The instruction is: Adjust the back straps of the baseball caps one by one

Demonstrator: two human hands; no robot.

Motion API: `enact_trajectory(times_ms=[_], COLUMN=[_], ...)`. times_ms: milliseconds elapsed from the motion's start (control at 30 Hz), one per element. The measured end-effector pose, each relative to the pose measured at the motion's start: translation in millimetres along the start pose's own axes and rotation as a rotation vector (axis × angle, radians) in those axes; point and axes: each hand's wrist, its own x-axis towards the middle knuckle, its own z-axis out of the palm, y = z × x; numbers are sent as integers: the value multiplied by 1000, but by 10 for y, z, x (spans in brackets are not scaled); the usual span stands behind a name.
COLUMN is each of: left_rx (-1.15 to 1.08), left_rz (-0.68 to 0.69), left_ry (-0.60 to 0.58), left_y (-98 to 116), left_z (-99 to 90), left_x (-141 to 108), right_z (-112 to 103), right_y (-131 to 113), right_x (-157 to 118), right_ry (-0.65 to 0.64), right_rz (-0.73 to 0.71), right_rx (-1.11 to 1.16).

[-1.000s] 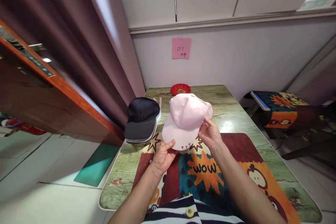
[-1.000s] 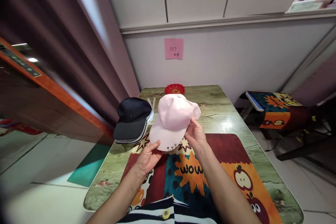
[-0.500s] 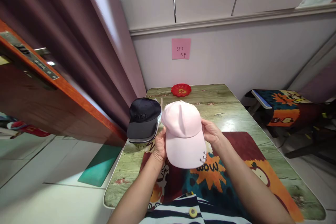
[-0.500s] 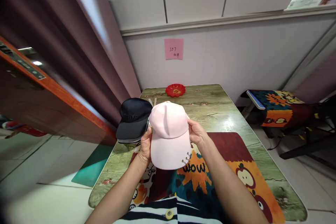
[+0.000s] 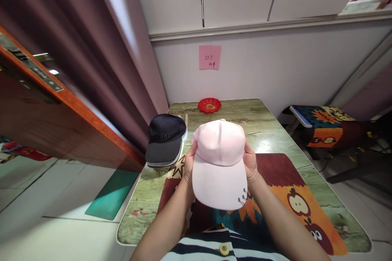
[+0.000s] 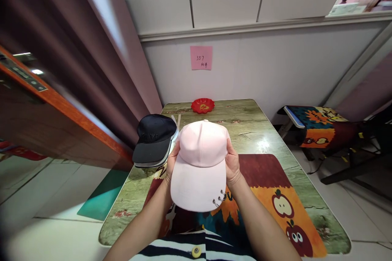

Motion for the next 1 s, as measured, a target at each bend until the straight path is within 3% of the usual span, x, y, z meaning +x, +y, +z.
enact_trajectory(times_ms=[233,367,600,733,867,1000], left_rx=[126,149,134,97,110,129], left_rz=[25,70,158,127,35,90], left_ry=[74,30,-84,-117,-31,42], left_y=[-21,-12,-68,-32,94,307], left_z=[-140,-126,83,56,-102,-176], left_x=[-20,-62,19,81,202,341], right_z=[-91,-132,-81,-146,-190,-133], right_y=[43,22,9,-54,-196,-397], right_x=[7,-15,-19,-22,12,98], right_ry=[64,101,203,214,180,230], right_rz=[-49,-72,-228,-250,-208,-259], right_rx=[-85,-91,-116,-109,-15,30])
